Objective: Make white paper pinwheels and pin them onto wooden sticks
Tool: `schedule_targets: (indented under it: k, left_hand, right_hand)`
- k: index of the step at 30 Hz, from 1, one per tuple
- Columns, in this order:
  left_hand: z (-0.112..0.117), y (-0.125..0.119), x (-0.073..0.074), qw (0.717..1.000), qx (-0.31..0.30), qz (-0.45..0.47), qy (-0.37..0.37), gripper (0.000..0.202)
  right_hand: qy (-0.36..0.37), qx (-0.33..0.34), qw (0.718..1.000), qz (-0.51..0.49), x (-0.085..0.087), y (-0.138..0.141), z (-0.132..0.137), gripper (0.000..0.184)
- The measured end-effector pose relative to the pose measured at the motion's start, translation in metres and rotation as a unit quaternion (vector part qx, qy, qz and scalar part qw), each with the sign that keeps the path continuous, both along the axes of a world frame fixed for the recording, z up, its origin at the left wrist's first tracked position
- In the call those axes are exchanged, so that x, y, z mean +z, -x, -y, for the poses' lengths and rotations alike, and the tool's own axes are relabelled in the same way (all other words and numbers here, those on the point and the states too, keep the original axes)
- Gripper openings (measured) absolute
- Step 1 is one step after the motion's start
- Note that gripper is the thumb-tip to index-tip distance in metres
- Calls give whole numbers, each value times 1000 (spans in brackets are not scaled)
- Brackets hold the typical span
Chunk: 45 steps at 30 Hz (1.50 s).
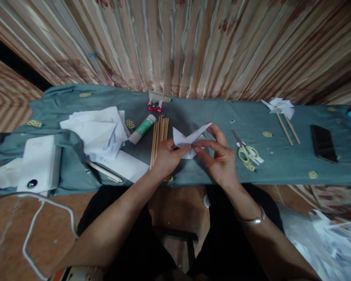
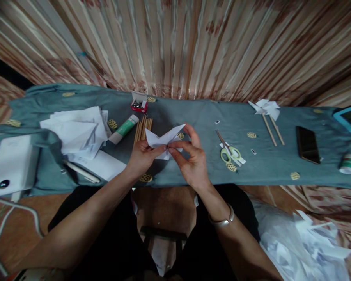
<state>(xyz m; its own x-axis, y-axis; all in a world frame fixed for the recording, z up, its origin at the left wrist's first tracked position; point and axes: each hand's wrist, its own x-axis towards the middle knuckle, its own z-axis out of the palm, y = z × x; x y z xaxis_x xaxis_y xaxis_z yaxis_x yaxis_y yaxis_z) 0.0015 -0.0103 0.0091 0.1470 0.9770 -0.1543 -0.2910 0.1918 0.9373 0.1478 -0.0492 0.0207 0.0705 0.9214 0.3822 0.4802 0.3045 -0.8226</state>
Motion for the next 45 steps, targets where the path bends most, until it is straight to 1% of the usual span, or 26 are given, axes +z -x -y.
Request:
schedule_targets:
  k: [5, 14, 19, 25, 28, 30, 33, 35, 40, 45]
  left_hand:
    - [0, 0, 2, 1000, 0, -5, -11, 9]
    - [1, 0, -3, 999, 3, -23, -28, 12]
    - [1, 0, -2, 999, 2, -39, -37, 9]
    - [2, 1, -3, 997, -1, -60, -49, 8]
    - [2, 1, -4, 997, -11, -47, -52, 10]
    - [3, 1, -4, 998, -14, -33, -49, 10]
    - [4, 2, -3, 999, -19, -19, -46, 11]
    - [5, 3, -3, 998, -26, -11, -50, 12]
    - [5, 3, -2, 999, -31, -15, -32, 17]
    - [5, 3, -1, 999, -43, -7, -15, 23]
  right_hand:
    - [7, 1, 1000, -18, -2, 1, -1, 7]
    - [13, 3, 1000, -28, -1, 0, -1, 6]
    - [19, 9, 999, -38, -3, 0, -2, 4]
    - [26, 12, 998, -48, -7, -4, -4, 8]
    - [34, 1, 997, -75, -11, -4, -4, 15]
    - [42, 1, 993, -106, -14, -3, -5, 26]
    - [46, 19, 985, -165, -16, 0, -7, 45]
    - [47, 32, 979, -194, -16, 0, -8, 53]
    - [98, 55, 965, -235, -11, 0, -7, 58]
    - [133, 51, 953, -268, -5, 0, -5, 56]
